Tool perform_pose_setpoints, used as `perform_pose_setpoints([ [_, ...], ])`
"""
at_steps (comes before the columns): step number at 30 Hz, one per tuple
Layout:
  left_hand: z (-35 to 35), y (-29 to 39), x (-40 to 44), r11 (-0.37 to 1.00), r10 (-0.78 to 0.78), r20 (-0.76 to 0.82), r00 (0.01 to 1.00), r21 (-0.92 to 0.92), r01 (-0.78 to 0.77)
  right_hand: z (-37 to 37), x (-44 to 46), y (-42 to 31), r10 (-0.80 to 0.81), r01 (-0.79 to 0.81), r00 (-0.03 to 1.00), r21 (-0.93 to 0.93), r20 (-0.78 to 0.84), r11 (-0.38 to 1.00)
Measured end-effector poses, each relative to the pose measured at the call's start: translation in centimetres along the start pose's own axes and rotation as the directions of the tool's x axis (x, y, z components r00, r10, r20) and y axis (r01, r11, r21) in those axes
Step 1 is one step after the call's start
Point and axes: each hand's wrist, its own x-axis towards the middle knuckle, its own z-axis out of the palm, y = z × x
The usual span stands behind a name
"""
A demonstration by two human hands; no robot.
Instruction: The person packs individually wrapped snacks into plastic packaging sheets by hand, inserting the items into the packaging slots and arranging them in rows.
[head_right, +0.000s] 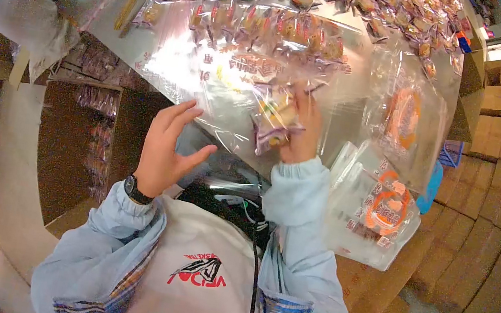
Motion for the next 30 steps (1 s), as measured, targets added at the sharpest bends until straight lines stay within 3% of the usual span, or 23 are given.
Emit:
perform_pose_setpoints([
  [1, 0.5, -0.9, -0.4, 1.000, 0.016, 0.014, 1.000, 0.023, -0.017, 1.4, 0.2, -0.9, -0.123, 0.115, 0.992, -0.202, -0.029, 0.973],
  [3, 1.0, -2.0, -0.4, 0.999, 0.041, 0.002, 0.999, 0.018, -0.041, 4.1, 0.4, -2.6, -0.360, 0.288, 0.933, -0.577, -0.013, 0.764],
  [5, 0.9, -2.8, -0.5, 0.999, 0.043, -0.045, 0.998, -0.026, -0.044, 3.4, 2.5, -2.0, -0.641, 0.401, 0.758, -0.863, 0.123, 0.309],
  [7, -0.1, -2.2, 0.3, 0.992, 0.037, -0.116, 0.993, -0.119, -0.051, 4.9, 1.6, -2.9, -0.678, 0.281, 0.640, -0.931, 0.362, -0.232],
  [9, -0.5, -2.1, 0.6, 0.980, 0.041, -0.166, 0.985, -0.184, -0.072, 3.0, 3.2, -1.0, -0.635, 0.337, 0.678, -0.924, 0.370, -0.180],
  [11, -0.7, -2.2, 0.3, 0.971, 0.052, -0.188, 0.981, -0.222, -0.093, 2.8, 3.6, -0.5, -0.592, 0.371, 0.685, -0.902, 0.425, -0.218],
  [13, -0.8, -2.5, 0.2, 0.966, 0.064, -0.182, 0.981, -0.235, -0.107, 4.5, 2.5, -1.1, -0.530, 0.393, 0.669, -0.853, 0.522, -0.344],
  [17, -0.8, -4.0, -2.1, 0.954, 0.092, -0.276, 0.957, -0.249, -0.164, 6.1, 0.1, -1.4, -0.432, 0.307, 0.733, -0.822, 0.526, -0.479],
  [20, 1.4, -7.6, -6.7, 0.897, -0.217, -0.373, 0.902, -0.442, 0.034, 5.0, -0.7, -1.1, -0.432, 0.464, 0.676, -0.800, 0.598, -0.382],
  [21, 2.1, -8.4, -7.9, 0.837, -0.387, -0.339, 0.858, -0.519, 0.173, 4.5, -0.9, -1.0, -0.360, 0.477, 0.703, -0.782, 0.614, -0.402],
  [24, 3.6, -10.7, -9.1, 0.841, -0.475, -0.073, 0.877, -0.331, 0.428, 4.5, -0.8, 0.2, -0.372, 0.442, 0.750, -0.834, 0.546, -0.331],
  [25, 4.0, -12.0, -8.9, 0.967, -0.243, 0.053, 0.969, -0.060, 0.246, 4.7, -0.3, -0.1, -0.329, 0.394, 0.825, -0.885, 0.459, -0.248],
  [26, 4.9, -12.7, -8.7, 0.964, -0.266, 0.049, 0.963, -0.013, 0.267, 4.9, 0.9, -1.0, -0.276, 0.341, 0.885, -0.925, 0.376, -0.167],
  [28, 6.6, -13.4, -8.4, 0.946, -0.319, 0.042, 0.947, 0.082, 0.315, 4.4, 2.3, -1.8, -0.263, 0.338, 0.890, -0.926, 0.372, -0.166],
  [30, 8.4, -15.6, -7.1, 0.919, -0.366, 0.008, 0.931, 0.161, 0.360, 3.4, 2.9, -2.4, -0.349, 0.419, 0.777, -0.844, 0.524, -0.334],
])
